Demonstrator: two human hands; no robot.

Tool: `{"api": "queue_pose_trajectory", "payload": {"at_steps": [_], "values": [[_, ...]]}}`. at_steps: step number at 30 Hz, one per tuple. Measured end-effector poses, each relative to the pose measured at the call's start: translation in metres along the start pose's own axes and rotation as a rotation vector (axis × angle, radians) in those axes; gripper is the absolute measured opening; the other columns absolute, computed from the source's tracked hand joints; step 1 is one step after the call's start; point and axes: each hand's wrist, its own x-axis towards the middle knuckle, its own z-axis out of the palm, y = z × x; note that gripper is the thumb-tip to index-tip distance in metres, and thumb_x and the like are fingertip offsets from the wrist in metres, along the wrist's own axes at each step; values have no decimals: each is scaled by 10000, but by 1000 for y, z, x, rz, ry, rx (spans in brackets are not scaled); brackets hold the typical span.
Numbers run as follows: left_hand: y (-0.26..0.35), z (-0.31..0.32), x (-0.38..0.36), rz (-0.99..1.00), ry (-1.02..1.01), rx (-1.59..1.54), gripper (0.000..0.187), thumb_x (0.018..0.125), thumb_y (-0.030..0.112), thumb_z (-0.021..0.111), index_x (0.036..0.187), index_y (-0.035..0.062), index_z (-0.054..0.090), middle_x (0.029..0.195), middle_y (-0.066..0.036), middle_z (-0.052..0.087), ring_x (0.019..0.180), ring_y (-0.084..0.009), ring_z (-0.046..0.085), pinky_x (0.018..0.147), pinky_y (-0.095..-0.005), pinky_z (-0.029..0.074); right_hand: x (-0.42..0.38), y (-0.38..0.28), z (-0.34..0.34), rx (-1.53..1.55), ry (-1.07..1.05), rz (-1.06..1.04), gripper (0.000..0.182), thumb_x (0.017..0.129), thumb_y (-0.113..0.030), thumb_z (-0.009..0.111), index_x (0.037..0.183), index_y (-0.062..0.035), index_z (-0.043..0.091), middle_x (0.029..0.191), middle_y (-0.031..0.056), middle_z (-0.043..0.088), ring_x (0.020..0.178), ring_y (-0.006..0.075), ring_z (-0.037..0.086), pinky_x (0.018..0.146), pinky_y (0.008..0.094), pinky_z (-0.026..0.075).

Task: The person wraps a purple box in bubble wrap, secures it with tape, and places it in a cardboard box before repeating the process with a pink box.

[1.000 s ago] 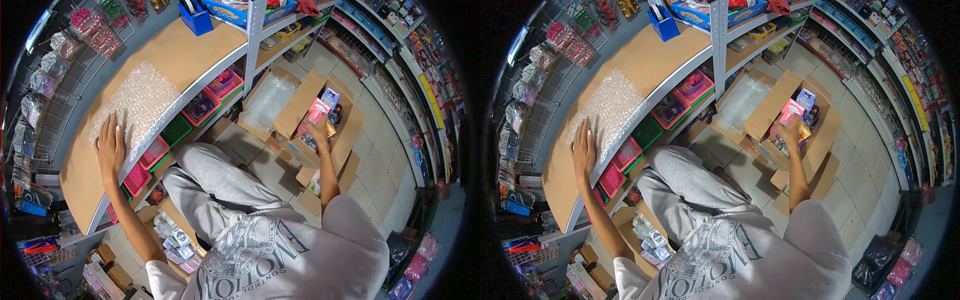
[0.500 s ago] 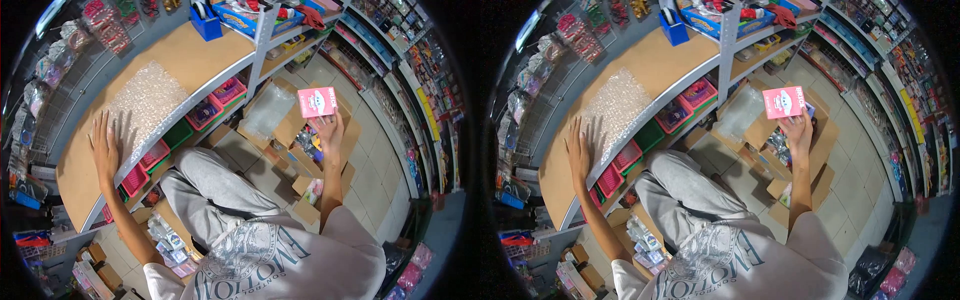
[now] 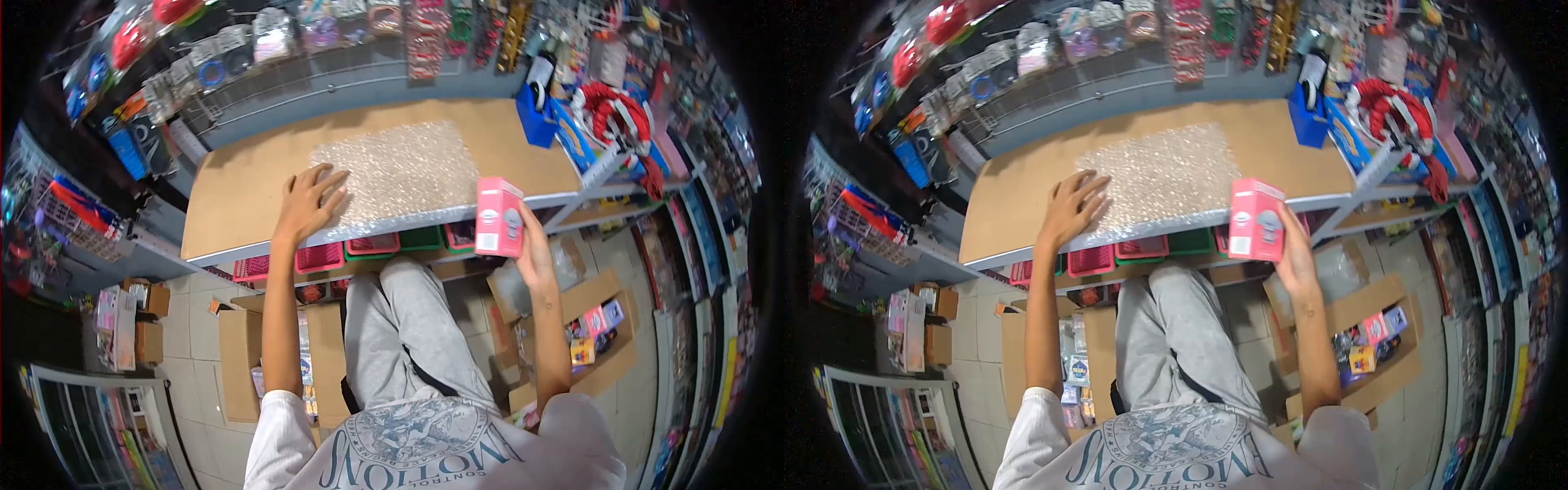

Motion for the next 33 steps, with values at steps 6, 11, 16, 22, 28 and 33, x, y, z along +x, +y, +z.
{"api": "queue_pose_trajectory", "payload": {"at_steps": [6,11,16,22,28,33], "values": [[7,-8,-6,-43,56,31,425,925,537,624,1252,286,728,1340,-86,595,1307,-238,507,1176,-657,172,69,-1,123,-435,-207,-177,420,1029,-291,640,1321,8,596,1209,76,670,1088,112,634,943,282,508],[1,0,-9,21,110,14,444,909,509,652,1267,250,699,1385,-94,569,1335,-291,515,1193,-696,112,134,37,145,-806,-310,-212,543,956,-388,718,1282,35,621,1141,143,696,1034,196,661,914,323,517],[-3,5,-9,40,99,-49,467,907,499,660,1291,232,672,1428,-93,559,1355,-287,514,1211,-668,150,109,47,142,-1227,-196,-529,756,872,-491,756,1407,-20,503,1325,270,563,1203,400,583,1030,460,464],[1,3,-10,7,109,-69,518,861,515,687,1285,219,673,1381,-101,575,1349,-279,502,1209,-650,166,55,53,160,-1413,-195,-631,1009,716,-371,871,1503,-56,324,1387,282,462,1286,465,494,1078,518,419],[11,-12,-10,108,148,-40,421,853,565,697,1066,211,776,1171,-61,649,1157,-238,578,1048,-490,333,100,41,133,-1305,-355,-556,932,680,-242,879,1436,1,392,1372,247,492,1292,406,498,1111,457,404],[21,-18,-6,249,14,57,424,854,555,711,1053,185,767,1099,-28,650,1066,-219,583,995,-437,342,143,12,119,-1229,-603,-493,926,654,-242,917,1432,-64,446,1384,223,498,1333,352,484,1135,415,388]]}}
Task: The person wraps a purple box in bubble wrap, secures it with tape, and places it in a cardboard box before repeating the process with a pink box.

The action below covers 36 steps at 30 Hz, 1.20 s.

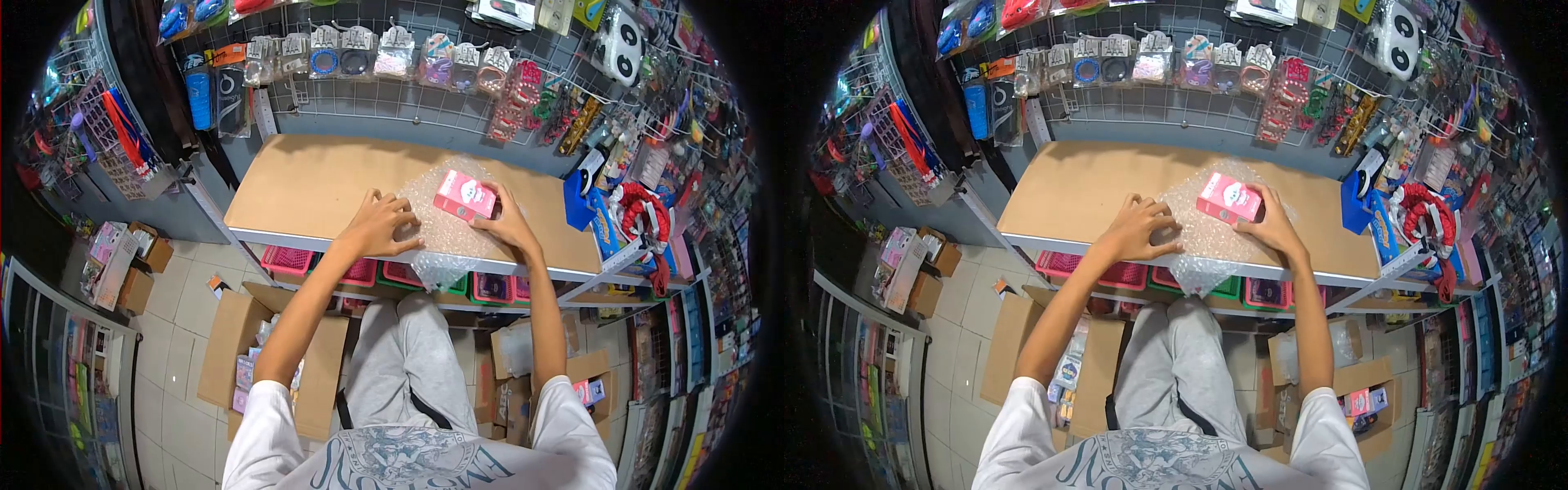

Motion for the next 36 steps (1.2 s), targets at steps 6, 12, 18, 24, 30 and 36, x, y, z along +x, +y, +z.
{"api": "queue_pose_trajectory", "payload": {"at_steps": [6,12,18,24,30,36], "values": [[-1,4,15,-25,128,-137,709,796,531,778,1360,155,571,1316,-100,587,1226,-309,538,1084,-471,338,-9,7,1,321,-81,89,1039,669,-233,946,1515,-87,362,1500,158,438,1433,293,394,1207,408,304],[-4,17,40,-45,78,-354,943,743,492,843,1518,165,416,1513,-138,478,1396,-380,434,1194,-498,292,-13,8,6,327,-100,23,1066,666,-253,946,1526,-69,344,1537,161,410,1462,306,360,1234,420,255],[-5,24,44,-51,12,-362,696,861,433,761,1467,194,517,1545,-159,458,1438,-373,406,1192,-498,287,-16,12,7,282,-79,-3,1062,674,-246,938,1533,-69,339,1533,156,418,1456,297,371,1232,418,257],[-5,24,42,15,64,-199,669,912,502,681,1495,231,495,1584,-133,420,1458,-356,386,1203,-559,231,-16,11,5,247,-95,-17,1036,679,-232,934,1530,-86,361,1511,144,447,1431,288,405,1222,410,279],[0,21,40,-22,-14,-220,580,960,491,610,1476,246,512,1604,-89,402,1478,-318,365,1217,-605,177,-21,2,4,237,162,-80,981,725,-390,898,1512,-99,389,1527,153,451,1446,316,395,1186,450,325],[-7,25,39,134,92,-162,418,1016,333,515,1412,219,581,1561,-56,472,1466,-318,382,1223,-579,196,-81,-29,20,-198,204,-508,1010,686,-606,855,1472,-163,400,1431,163,497,1362,342,457,1141,523,348]]}}
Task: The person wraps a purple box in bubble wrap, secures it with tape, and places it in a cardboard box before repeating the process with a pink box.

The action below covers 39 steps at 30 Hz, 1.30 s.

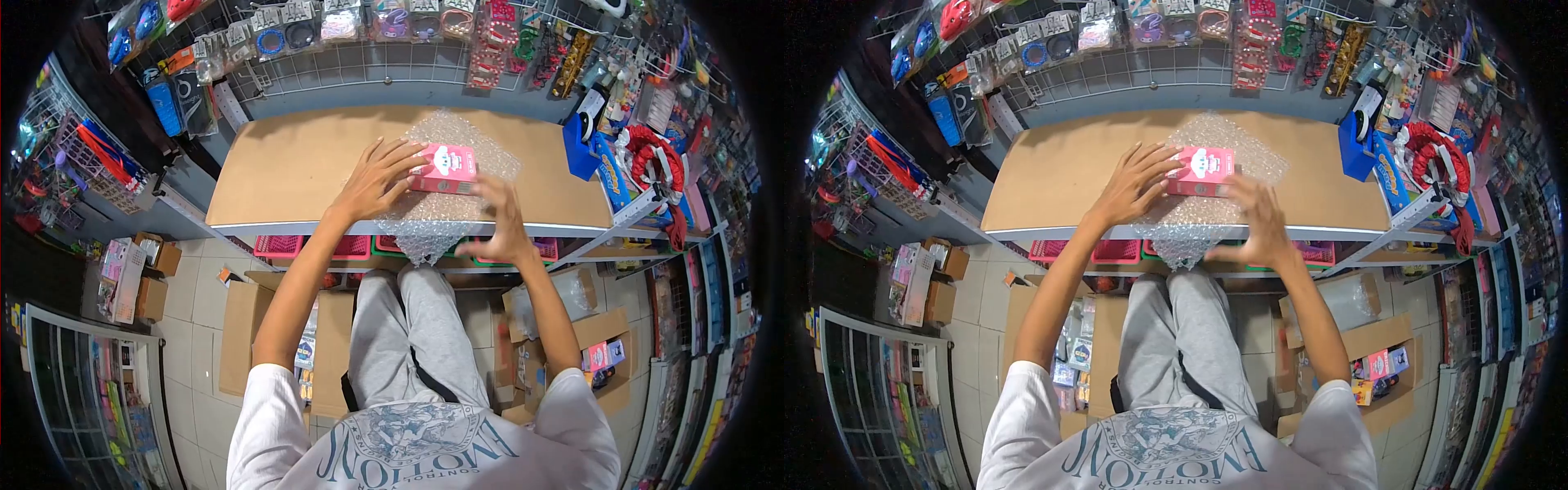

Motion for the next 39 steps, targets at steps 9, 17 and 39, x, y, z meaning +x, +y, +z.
{"api": "queue_pose_trajectory", "payload": {"at_steps": [9,17,39], "values": [[3,-3,2,51,-4,-172,374,978,185,506,1316,88,634,1401,-102,608,1357,-336,495,1196,-483,328,-12,-23,28,-343,-195,-148,438,760,-201,783,1186,-222,681,1268,4,616,1218,198,555,1086,496,349],[3,-32,20,-39,-227,-312,513,1085,340,332,1279,5,669,1458,-183,559,1424,-388,427,1207,-479,317,39,-2,17,-150,10,46,190,881,-234,716,1011,-103,759,939,91,720,918,242,647,920,405,424],[-1,-8,36,-216,93,-368,263,882,182,767,1047,-20,731,997,-194,741,945,-331,718,874,-403,542,77,60,34,266,-36,544,311,859,-263,794,956,28,743,943,134,751,860,198,688,818,343,522]]}}
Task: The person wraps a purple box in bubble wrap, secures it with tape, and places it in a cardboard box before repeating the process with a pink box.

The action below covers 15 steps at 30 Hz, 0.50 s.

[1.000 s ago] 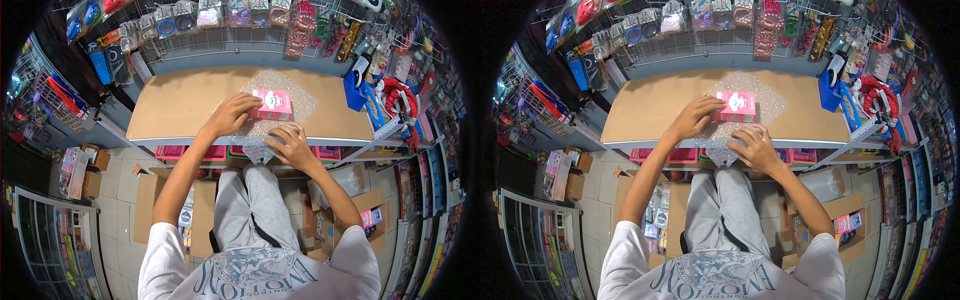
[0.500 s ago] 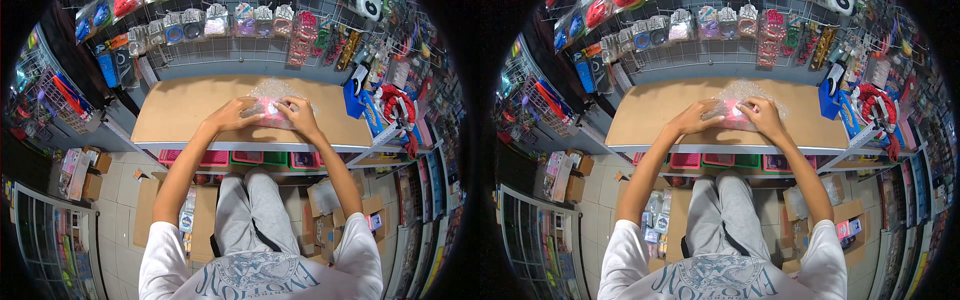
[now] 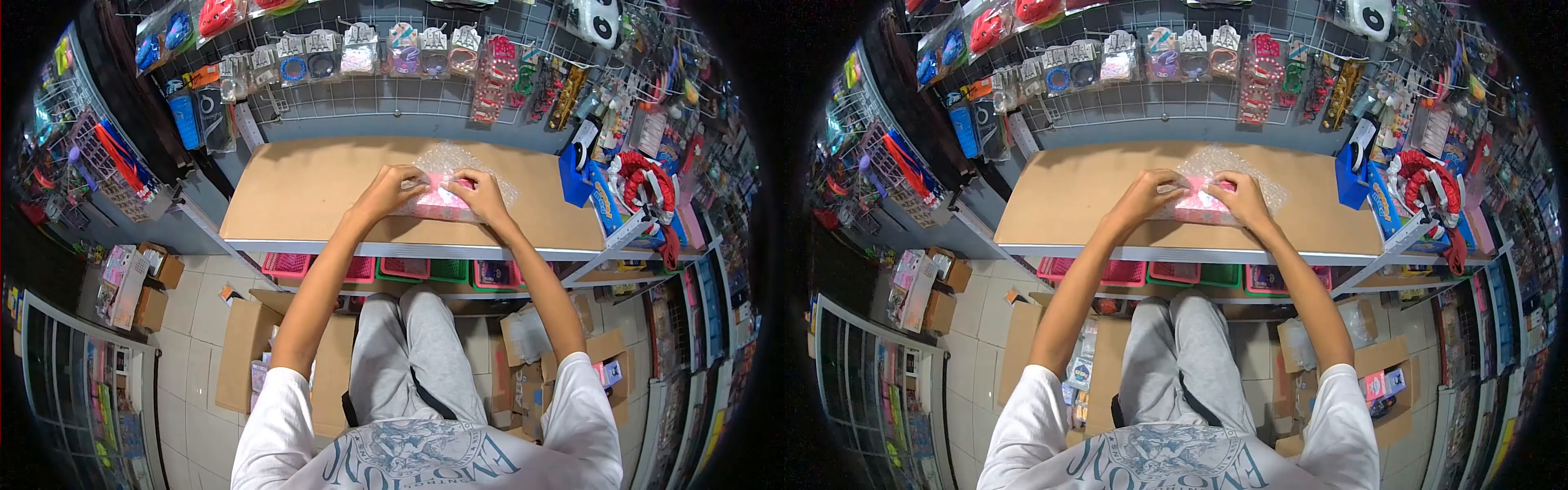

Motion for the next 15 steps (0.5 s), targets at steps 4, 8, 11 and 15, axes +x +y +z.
{"api": "queue_pose_trajectory", "payload": {"at_steps": [4,8,11,15], "values": [[4,9,6,-64,120,8,240,886,166,760,1049,-7,727,1014,-184,732,948,-340,706,863,-415,538,0,10,6,65,59,-34,281,847,-229,806,952,22,736,933,123,748,868,181,690,828,325,528],[16,20,5,89,340,351,222,898,152,738,1087,37,725,1090,-164,724,1054,-319,675,965,-443,481,1,12,8,130,80,1,252,837,-187,811,948,17,714,932,114,746,888,181,696,850,318,533],[1,23,6,209,194,516,289,923,223,706,1162,62,707,1149,-151,716,1140,-310,640,1047,-458,422,5,16,9,157,94,21,257,830,-172,817,967,12,700,947,110,744,914,179,700,856,319,535],[19,24,-2,87,-19,478,468,951,396,644,1250,36,664,1215,-169,695,1176,-336,619,1086,-466,405,7,18,13,146,141,27,283,826,-167,822,1007,5,690,977,99,738,949,170,703,857,315,535]]}}
